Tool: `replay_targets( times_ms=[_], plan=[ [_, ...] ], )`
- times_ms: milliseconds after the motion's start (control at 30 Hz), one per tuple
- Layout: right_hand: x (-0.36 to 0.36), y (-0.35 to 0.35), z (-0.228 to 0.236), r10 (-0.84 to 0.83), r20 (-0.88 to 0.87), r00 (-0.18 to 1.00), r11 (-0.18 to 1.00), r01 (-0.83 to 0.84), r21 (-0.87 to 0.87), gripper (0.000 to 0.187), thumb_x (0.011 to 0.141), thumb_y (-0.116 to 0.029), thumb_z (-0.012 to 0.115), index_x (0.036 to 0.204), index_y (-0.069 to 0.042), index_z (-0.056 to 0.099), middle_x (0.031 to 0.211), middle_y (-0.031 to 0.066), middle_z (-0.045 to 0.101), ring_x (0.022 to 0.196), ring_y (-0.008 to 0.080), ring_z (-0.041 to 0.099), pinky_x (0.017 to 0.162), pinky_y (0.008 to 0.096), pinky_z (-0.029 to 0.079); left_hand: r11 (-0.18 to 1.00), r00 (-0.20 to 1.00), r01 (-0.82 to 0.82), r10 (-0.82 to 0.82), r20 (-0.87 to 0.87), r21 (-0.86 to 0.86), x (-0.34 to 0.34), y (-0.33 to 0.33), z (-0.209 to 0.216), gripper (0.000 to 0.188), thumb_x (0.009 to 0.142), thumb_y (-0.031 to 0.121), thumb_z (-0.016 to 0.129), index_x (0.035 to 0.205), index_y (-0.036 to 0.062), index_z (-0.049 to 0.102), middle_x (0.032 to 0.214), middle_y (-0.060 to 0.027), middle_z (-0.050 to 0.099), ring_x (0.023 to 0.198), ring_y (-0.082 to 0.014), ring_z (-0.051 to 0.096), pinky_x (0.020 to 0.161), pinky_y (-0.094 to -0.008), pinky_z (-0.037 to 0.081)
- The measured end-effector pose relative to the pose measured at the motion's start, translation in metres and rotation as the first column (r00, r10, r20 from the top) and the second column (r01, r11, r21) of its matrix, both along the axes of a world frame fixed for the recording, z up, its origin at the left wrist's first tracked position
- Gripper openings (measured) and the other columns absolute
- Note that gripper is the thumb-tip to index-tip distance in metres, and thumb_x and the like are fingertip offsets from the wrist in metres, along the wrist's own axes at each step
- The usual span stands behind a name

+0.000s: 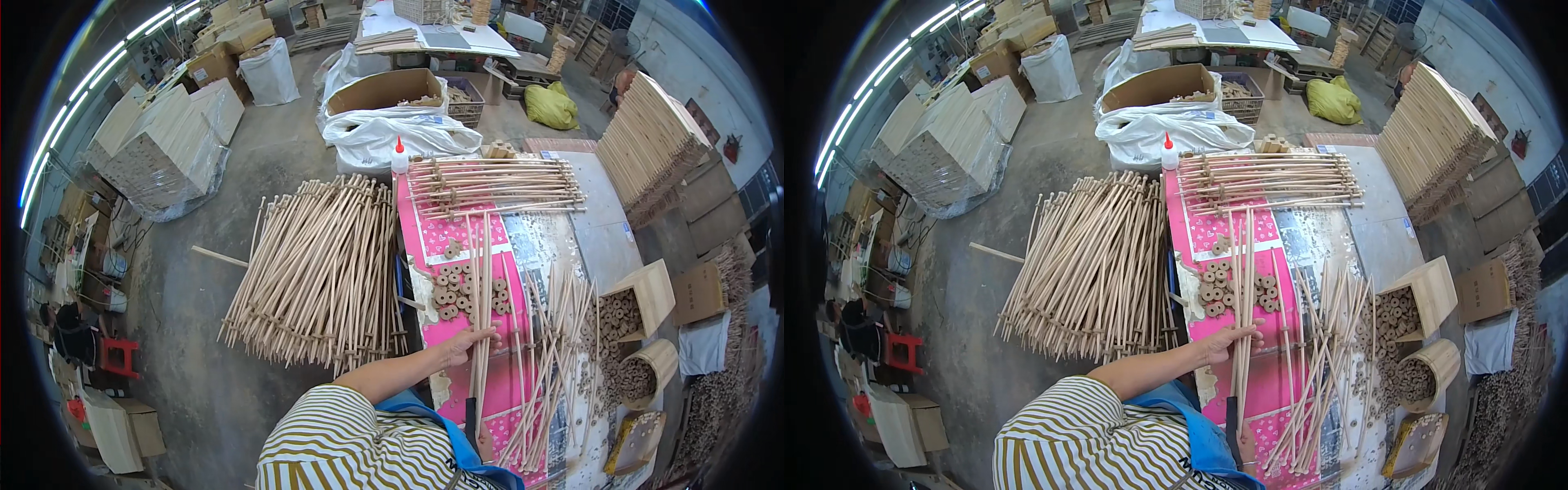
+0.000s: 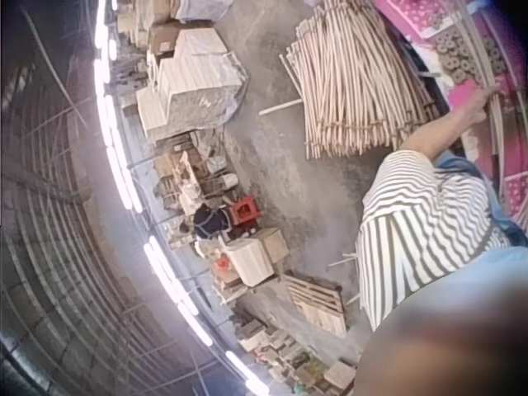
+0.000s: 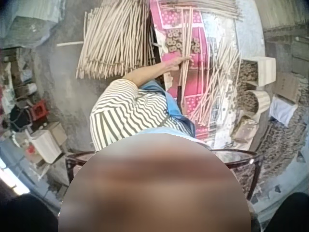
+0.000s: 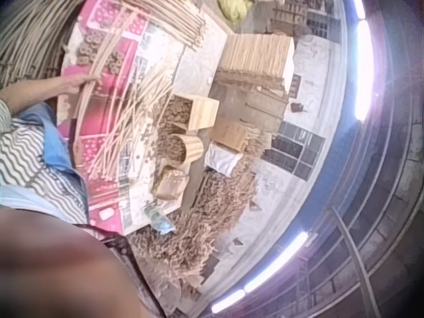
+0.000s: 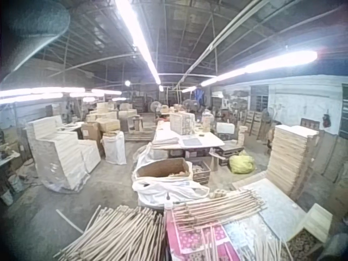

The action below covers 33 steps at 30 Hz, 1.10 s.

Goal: The person is threading small wooden rings onto long wooden sticks to assemble a product.

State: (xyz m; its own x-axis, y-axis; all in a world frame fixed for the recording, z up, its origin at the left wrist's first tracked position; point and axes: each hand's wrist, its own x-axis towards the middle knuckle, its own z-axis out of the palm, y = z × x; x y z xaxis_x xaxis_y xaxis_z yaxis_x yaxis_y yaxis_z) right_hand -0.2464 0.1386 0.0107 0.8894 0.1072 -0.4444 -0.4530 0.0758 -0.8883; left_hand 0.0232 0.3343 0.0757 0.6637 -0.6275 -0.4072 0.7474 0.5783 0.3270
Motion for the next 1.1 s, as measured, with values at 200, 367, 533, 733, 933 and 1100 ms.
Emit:
replay_targets(
  times_ms=[200,367,533,733,933,1100],
  plan=[
    [0.006,0.009,0.016,-0.032,0.012,0.999,0.999,0.032,0.022,0.03,0.095,-0.017,0.055,0.12,-0.001,0.053,0.092,0.0037,0.062,0.08,0.0109,0.057,0.071,0.0242,0.047,0.993,0.997,-0.053,0.057,0.043,-0.106,-0.004,-0.007,-0.007,0.03,0.092,0.023,0.063,0.113,0.0028,0.058,0.106,-0.0106,0.067,0.1,-0.0238,0.065,0.092,-0.0367,0.054],
    [0.02,0.023,0.038,-0.078,0.014,0.997,0.996,0.077,0.032,0.022,0.096,-0.016,0.055,0.112,-0.002,0.054,0.083,0.0025,0.061,0.073,0.01,0.056,0.065,0.0234,0.046,0.985,0.995,-0.036,0.05,0.084,-0.168,-0.003,-0.006,-0.003,0.034,0.097,0.025,0.054,0.12,0.0007,0.056,0.12,-0.0143,0.062,0.109,-0.0242,0.062,0.095,-0.0375,0.053],
    [0.028,0.029,0.047,-0.14,0.007,0.99,0.99,0.139,0.034,0.016,0.096,-0.014,0.054,0.107,-0.003,0.054,0.078,0.0018,0.06,0.068,0.0097,0.056,0.061,0.0226,0.045,0.988,0.996,-0.013,0.027,0.089,-0.151,0.001,-0.005,-0.001,0.037,0.098,0.027,0.051,0.123,0.0005,0.056,0.125,-0.0146,0.059,0.111,-0.0246,0.061,0.096,-0.0385,0.052],
    [0.037,0.032,0.055,-0.135,-0.045,0.99,0.99,0.137,0.044,0.012,0.096,-0.014,0.054,0.103,-0.004,0.053,0.078,0.0018,0.059,0.068,0.0091,0.056,0.061,0.0221,0.046,0.992,0.997,-0.017,0.025,0.066,-0.121,0.003,-0.006,-0.007,0.036,0.099,0.025,0.049,0.123,-0.0007,0.055,0.127,-0.0149,0.058,0.111,-0.0245,0.06,0.096,-0.0392,0.052],
    [0.034,0.032,0.054,-0.152,-0.169,0.974,0.985,0.163,0.05,0.012,0.097,-0.015,0.054,0.099,-0.004,0.051,0.076,0.0013,0.057,0.068,0.0092,0.056,0.061,0.0223,0.046,0.993,0.997,-0.037,0.044,0.071,-0.108,-0.002,-0.005,0.0,0.036,0.1,0.024,0.047,0.125,-0.0014,0.053,0.128,-0.0152,0.057,0.114,-0.0253,0.059,0.098,-0.0392,0.05],
    [0.025,0.031,0.054,-0.179,-0.015,0.984,0.982,0.179,0.052,0.016,0.097,-0.015,0.053,0.109,-0.005,0.053,0.082,-0.0002,0.057,0.068,0.0078,0.053,0.06,0.0218,0.045,0.988,0.999,-0.012,0.019,0.044,-0.155,-0.006,-0.015,0.008,0.039,0.1,0.022,0.043,0.127,-0.0048,0.05,0.129,-0.0168,0.057,0.117,-0.0277,0.057,0.102,-0.0401,0.048]
  ],
)
